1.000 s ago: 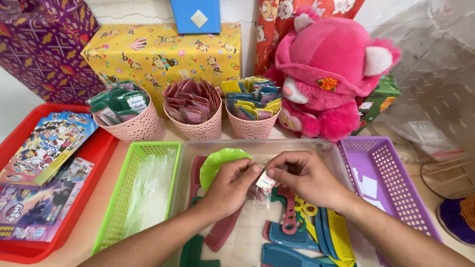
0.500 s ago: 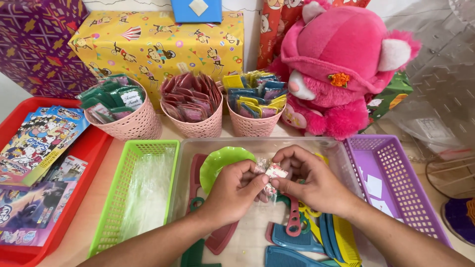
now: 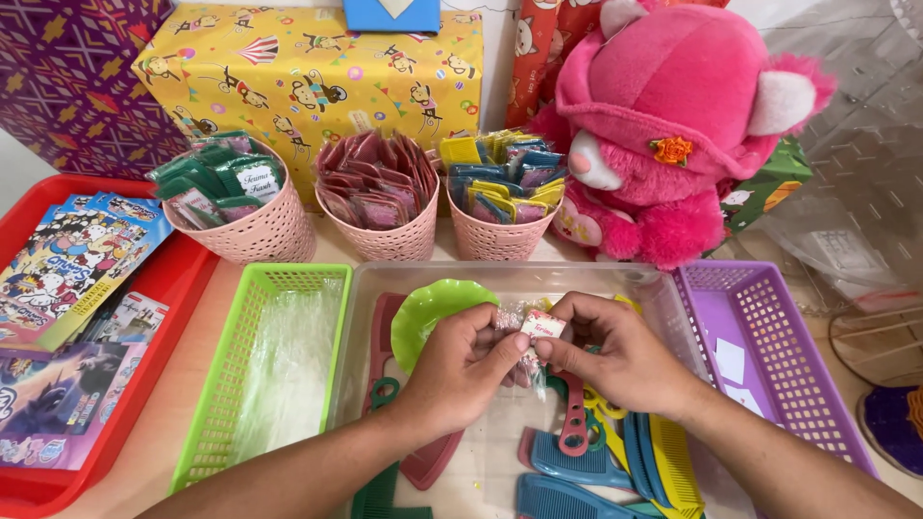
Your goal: Packaging plastic combs and stickers into small clear bags and organizing them in a tray.
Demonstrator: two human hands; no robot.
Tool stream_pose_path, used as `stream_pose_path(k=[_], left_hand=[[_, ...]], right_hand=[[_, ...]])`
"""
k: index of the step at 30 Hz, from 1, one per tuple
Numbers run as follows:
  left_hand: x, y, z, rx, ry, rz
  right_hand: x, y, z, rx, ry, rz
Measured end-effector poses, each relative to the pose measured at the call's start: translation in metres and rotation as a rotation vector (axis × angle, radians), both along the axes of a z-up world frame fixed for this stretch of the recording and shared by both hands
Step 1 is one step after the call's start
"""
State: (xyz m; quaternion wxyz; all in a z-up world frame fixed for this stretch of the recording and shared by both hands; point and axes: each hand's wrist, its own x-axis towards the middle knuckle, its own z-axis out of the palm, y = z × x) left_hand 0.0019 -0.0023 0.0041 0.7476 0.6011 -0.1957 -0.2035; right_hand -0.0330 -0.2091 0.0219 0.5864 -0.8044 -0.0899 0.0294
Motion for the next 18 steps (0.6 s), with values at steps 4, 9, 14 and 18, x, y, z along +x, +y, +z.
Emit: stream_pose_path(k=[4, 9, 14, 18], left_hand=[[-0.0016, 0.0023, 0.0045, 0.001, 0.008, -0.010], [-0.0011, 0.0022, 0.0064, 0.000, 0.003, -0.028], [0.0003, 0.0029, 0.0034, -0.033, -0.031, -0.039], [0.0018, 0.0060, 0.0037, 0.143, -0.265, 0.059]], right_hand=[[-0.0021, 0.0037, 0.0086, 0.033, 0.013, 0.029], [-0.0006, 0.0043, 0.0108, -0.019, 0.006, 0.050], [-0.0019, 0.0020, 0.0073, -0.001, -0.010, 0.062], [-0.0027, 0.0019, 0.0081, -0.030, -0.050, 0.057]])
